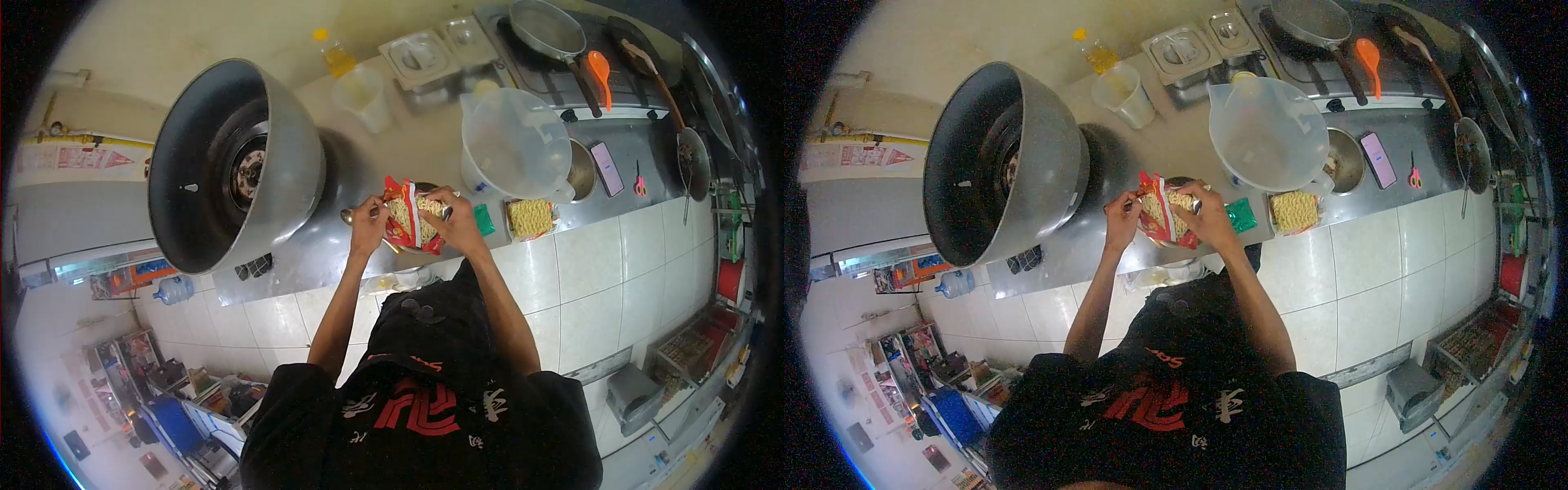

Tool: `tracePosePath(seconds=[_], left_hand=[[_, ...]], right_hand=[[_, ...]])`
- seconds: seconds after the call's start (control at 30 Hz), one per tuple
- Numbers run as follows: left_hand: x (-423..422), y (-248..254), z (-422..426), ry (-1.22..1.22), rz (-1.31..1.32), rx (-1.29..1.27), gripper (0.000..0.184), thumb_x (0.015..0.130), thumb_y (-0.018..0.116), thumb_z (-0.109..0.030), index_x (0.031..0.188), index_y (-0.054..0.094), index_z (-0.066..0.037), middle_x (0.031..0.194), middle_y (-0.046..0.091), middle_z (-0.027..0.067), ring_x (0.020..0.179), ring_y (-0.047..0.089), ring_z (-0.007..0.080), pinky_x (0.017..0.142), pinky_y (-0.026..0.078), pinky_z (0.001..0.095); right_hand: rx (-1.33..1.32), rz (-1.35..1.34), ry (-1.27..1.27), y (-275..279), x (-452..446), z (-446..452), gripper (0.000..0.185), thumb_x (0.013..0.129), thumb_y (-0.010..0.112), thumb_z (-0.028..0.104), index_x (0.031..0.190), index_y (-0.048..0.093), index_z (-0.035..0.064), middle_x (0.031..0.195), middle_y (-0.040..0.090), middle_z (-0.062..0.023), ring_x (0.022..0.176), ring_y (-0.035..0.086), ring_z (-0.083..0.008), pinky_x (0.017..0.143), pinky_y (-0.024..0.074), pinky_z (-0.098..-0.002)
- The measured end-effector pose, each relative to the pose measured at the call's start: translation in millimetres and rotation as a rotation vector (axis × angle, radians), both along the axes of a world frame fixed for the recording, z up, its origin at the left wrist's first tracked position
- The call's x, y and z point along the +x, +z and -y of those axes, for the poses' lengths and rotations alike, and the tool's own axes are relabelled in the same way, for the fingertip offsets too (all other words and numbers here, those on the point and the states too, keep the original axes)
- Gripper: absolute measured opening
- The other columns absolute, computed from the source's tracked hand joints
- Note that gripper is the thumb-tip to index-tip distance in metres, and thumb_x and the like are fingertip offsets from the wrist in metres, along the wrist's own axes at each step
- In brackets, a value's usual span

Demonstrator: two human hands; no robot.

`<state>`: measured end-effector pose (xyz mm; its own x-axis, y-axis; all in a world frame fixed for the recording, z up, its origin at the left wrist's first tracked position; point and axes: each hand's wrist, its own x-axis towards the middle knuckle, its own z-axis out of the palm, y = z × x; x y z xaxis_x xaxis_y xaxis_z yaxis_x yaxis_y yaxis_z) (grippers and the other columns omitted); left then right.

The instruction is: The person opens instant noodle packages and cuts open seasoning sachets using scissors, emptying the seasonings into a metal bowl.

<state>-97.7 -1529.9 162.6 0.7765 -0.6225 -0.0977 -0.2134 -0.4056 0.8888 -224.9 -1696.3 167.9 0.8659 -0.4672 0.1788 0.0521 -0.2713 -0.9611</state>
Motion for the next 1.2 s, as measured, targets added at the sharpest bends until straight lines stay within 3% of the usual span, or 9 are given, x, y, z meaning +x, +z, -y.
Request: tracePosePath(seconds=[0.17,0.23,0.33,0.43,0.5,0.67,0.87,1.03,1.2], left_hand=[[0.5,-10.8,10.9,0.002,0.066,-0.010,0.009,0.081,0.055,-0.004,0.078,0.050,0.003,0.077,0.061,0.0150,0.076,0.063,0.0188,0.064,0.051,0.0330],[-0.5,-0.8,16.4,-0.018,0.082,-0.017,0.009,0.080,0.056,-0.004,0.078,0.050,0.002,0.076,0.060,0.0151,0.076,0.062,0.0188,0.062,0.050,0.0335],[-2.1,6.1,18.7,-0.084,0.231,0.008,0.011,0.086,0.052,-0.011,0.083,0.052,-0.001,0.082,0.061,0.0105,0.075,0.059,0.0119,0.070,0.050,0.0316],[-1.5,6.6,24.2,0.056,0.070,-0.196,0.016,0.088,0.055,-0.016,0.084,0.053,-0.001,0.083,0.059,0.0075,0.083,0.059,0.0133,0.073,0.049,0.0316],[-7.5,24.5,37.2,0.348,-0.234,-0.431,0.022,0.088,0.061,-0.023,0.086,0.055,-0.003,0.083,0.060,0.0043,0.081,0.057,0.0113,0.073,0.047,0.0285],[12.2,-24.5,29.6,0.234,-0.035,-0.299,0.023,0.085,0.066,-0.025,0.088,0.058,-0.003,0.081,0.062,0.0028,0.077,0.056,0.0084,0.069,0.046,0.0252],[5.5,-10.9,33.8,0.260,-0.038,-0.304,0.018,0.086,0.066,-0.020,0.086,0.059,-0.003,0.079,0.063,0.0022,0.074,0.056,0.0071,0.066,0.045,0.0228],[12.9,-24.0,27.5,0.326,-0.003,-0.384,0.018,0.087,0.064,-0.020,0.085,0.057,-0.003,0.076,0.061,0.0009,0.071,0.054,0.0072,0.064,0.043,0.0224],[7.0,-17.8,18.8,0.305,-0.060,-0.472,0.014,0.091,0.058,-0.017,0.093,0.054,-0.003,0.081,0.057,0.0002,0.077,0.052,0.0076,0.070,0.042,0.0227]], right_hand=[[-0.133,-0.050,0.006,-10.6,7.2,8.6,0.035,0.069,0.075,0.017,0.096,0.058,0.0038,0.095,0.059,-0.0155,0.090,0.059,-0.0331,0.079,0.0455,-0.0398],[-0.293,-0.317,-0.038,14.2,9.6,13.2,0.041,0.066,0.077,0.023,0.101,0.061,0.0070,0.097,0.058,-0.0141,0.091,0.058,-0.0322,0.079,0.0443,-0.0417],[-0.505,-0.442,-0.024,10.5,19.2,17.4,0.045,0.065,0.077,0.028,0.104,0.063,0.0113,0.097,0.057,-0.0122,0.088,0.058,-0.0294,0.077,0.0422,-0.0411],[-0.485,-0.364,0.012,-2.3,23.4,19.0,0.050,0.061,0.079,0.033,0.104,0.064,0.0125,0.100,0.058,-0.0045,0.089,0.057,-0.0238,0.076,0.0369,-0.0399],[-0.492,-0.346,0.005,0.5,20.5,15.2,0.048,0.061,0.079,0.032,0.102,0.065,0.0123,0.100,0.058,-0.0045,0.091,0.057,-0.0239,0.077,0.0364,-0.0399],[-0.538,-0.216,-0.078,0.6,15.6,1.0,0.038,0.064,0.077,0.030,0.095,0.067,0.0120,0.102,0.057,-0.0048,0.094,0.056,-0.0236,0.081,0.0353,-0.0397],[-0.554,-0.263,-0.061,1.8,8.6,-0.7,0.034,0.063,0.077,0.023,0.093,0.066,0.0113,0.110,0.055,-0.0046,0.102,0.053,-0.0233,0.085,0.0346,-0.0396],[-0.420,-0.129,-0.092,4.7,-10.0,5.1,0.035,0.061,0.076,0.017,0.094,0.066,0.0138,0.117,0.053,-0.0044,0.110,0.048,-0.0255,0.093,0.0311,-0.0435],[-0.469,0.003,-0.020,25.4,-29.5,4.6,0.035,0.059,0.075,0.014,0.093,0.067,0.0141,0.125,0.051,-0.0052,0.121,0.042,-0.0285,0.099,0.0270,-0.0459]])
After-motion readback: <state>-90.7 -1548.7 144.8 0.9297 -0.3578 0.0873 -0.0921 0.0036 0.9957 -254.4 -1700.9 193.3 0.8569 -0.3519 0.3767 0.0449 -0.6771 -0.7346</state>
